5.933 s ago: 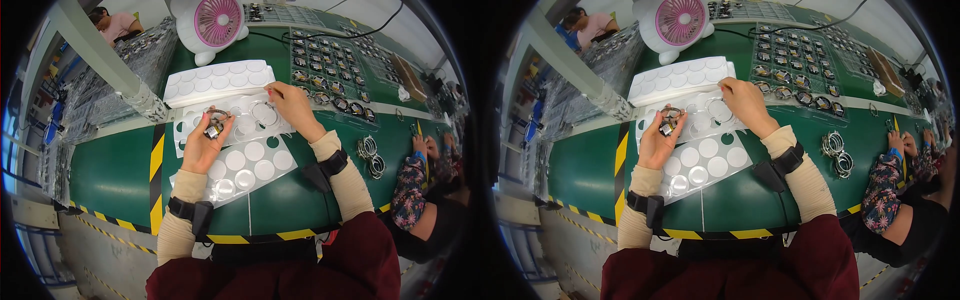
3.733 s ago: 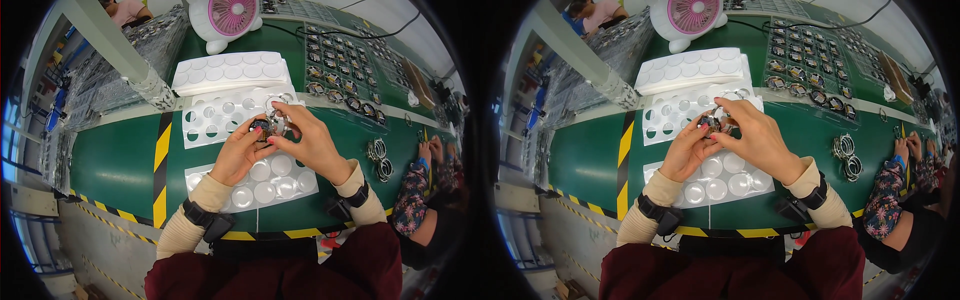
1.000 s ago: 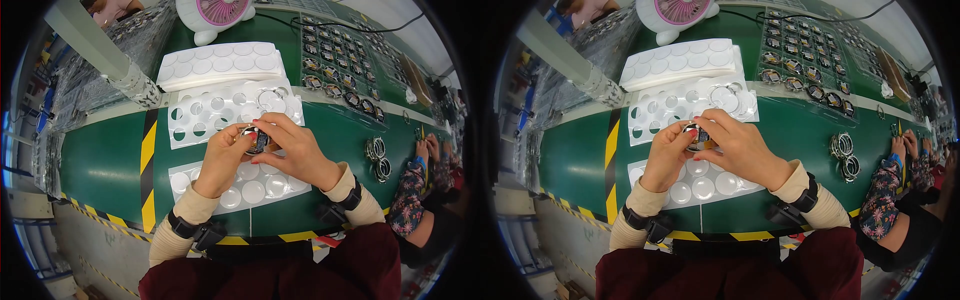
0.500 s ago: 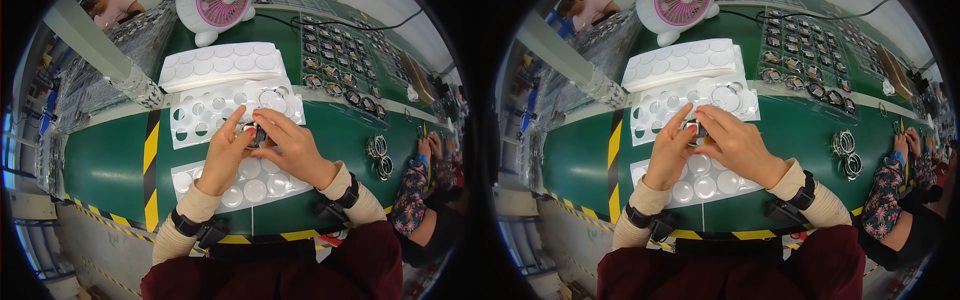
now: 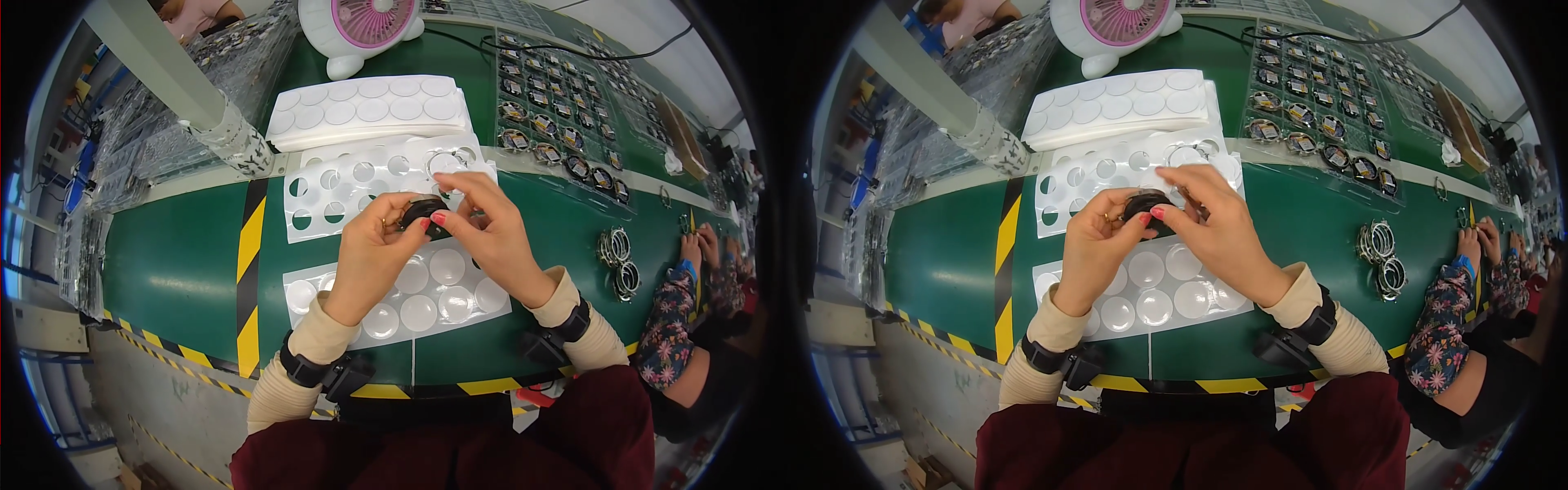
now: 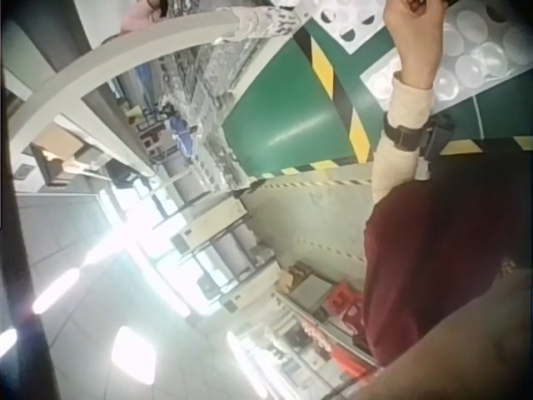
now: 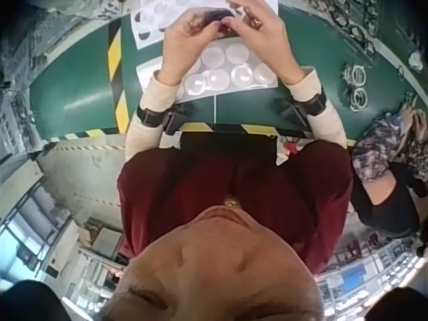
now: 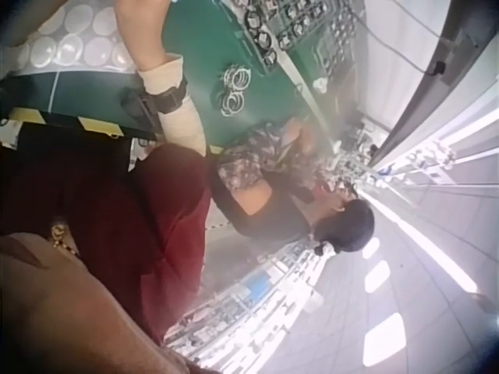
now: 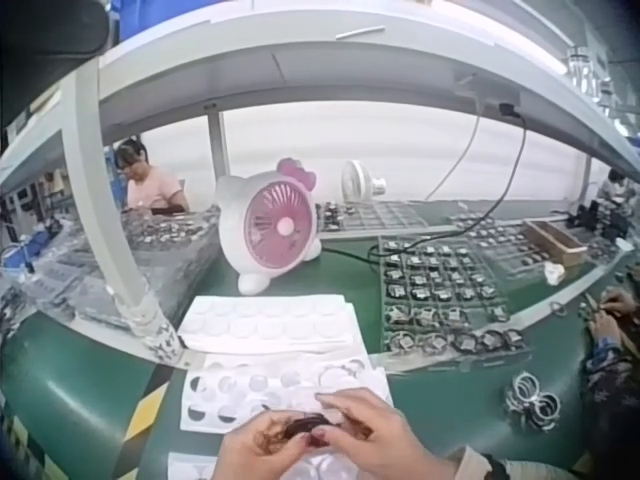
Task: The person peels a white circular sticker from a sheet, presses it onto the back of a watch case, and then fits a circuit board and a black plastic cover into the case. They use a small metal tool to press the components into place before setting the watch aside.
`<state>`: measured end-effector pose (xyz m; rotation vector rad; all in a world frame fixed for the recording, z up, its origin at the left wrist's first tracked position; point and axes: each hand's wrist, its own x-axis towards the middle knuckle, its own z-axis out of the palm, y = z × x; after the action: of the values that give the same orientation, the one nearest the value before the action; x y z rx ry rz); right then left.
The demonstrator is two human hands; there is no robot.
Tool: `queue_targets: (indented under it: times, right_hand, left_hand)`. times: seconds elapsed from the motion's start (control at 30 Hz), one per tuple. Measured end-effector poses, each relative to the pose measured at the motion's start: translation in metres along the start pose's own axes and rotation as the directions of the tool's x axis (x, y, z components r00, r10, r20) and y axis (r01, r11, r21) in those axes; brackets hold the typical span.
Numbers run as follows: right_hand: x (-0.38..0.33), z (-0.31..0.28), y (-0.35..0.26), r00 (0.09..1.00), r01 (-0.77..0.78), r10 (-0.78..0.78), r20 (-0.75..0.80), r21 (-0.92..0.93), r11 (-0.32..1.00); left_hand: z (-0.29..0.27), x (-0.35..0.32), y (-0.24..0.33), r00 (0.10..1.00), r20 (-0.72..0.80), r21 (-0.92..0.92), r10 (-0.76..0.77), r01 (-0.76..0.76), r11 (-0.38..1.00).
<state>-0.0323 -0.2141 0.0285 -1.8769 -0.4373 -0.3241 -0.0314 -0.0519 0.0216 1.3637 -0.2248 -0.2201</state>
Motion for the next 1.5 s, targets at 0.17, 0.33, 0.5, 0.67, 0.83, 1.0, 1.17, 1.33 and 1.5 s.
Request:
queue_targets:
  times: [0.17, 0.33, 0.5, 0.67, 0.83, 1.0, 1.17, 1.33, 1.5]
  right_hand:
    - [-0.001, -0.001, -0.006, 0.919, -0.393, 0.339, 0.2, 0.406, 0.825]
    - [0.0, 0.0, -0.008, 0.895, -0.441, 0.396, 0.206, 0.546, 0.712]
    - [0.001, -0.004, -0.005, 0.9, -0.432, 0.393, 0.19, 0.522, 0.735]
    - [0.004, -0.007, -0.005, 0.847, -0.527, 0.45, 0.284, 0.563, 0.636]
    - [0.002, -0.006, 0.002, 0.868, -0.497, 0.415, 0.274, 0.501, 0.708]
    - [-0.003, 0.0, 0.005, 0.874, -0.478, 0.435, 0.216, 0.545, 0.689]
    - [0.004, -0.008, -0.002, 0.82, -0.558, 0.493, 0.291, 0.597, 0.576]
    - [0.005, -0.004, -0.011, 0.844, -0.535, 0.453, 0.286, 0.497, 0.683]
    - [0.002, -0.007, -0.003, 0.862, -0.507, 0.417, 0.288, 0.476, 0.719]
  left_hand:
    - [0.002, -0.003, 0.003, 0.997, -0.061, 0.073, 0.041, -0.037, 0.997]
    - [0.006, -0.002, 0.0, 0.993, -0.081, -0.018, 0.082, -0.084, 0.996]
    - [0.008, -0.001, 0.001, 0.997, -0.068, -0.06, 0.039, -0.043, 0.997]
    - [0.006, -0.003, 0.007, 0.995, -0.041, -0.105, -0.095, 0.091, 0.99]
    - [0.011, -0.008, 0.002, 0.999, -0.039, -0.011, -0.022, 0.021, 1.0]
    - [0.015, -0.009, 0.003, 0.999, -0.034, 0.007, -0.006, 0.006, 1.0]
    - [0.013, -0.006, 0.003, 0.996, -0.06, -0.134, -0.071, 0.062, 0.989]
    - [0.016, -0.011, 0.001, 0.998, -0.056, 0.04, -0.006, 0.009, 0.999]
    - [0.017, -0.016, -0.001, 0.998, -0.054, 0.217, 0.037, -0.025, 0.976]
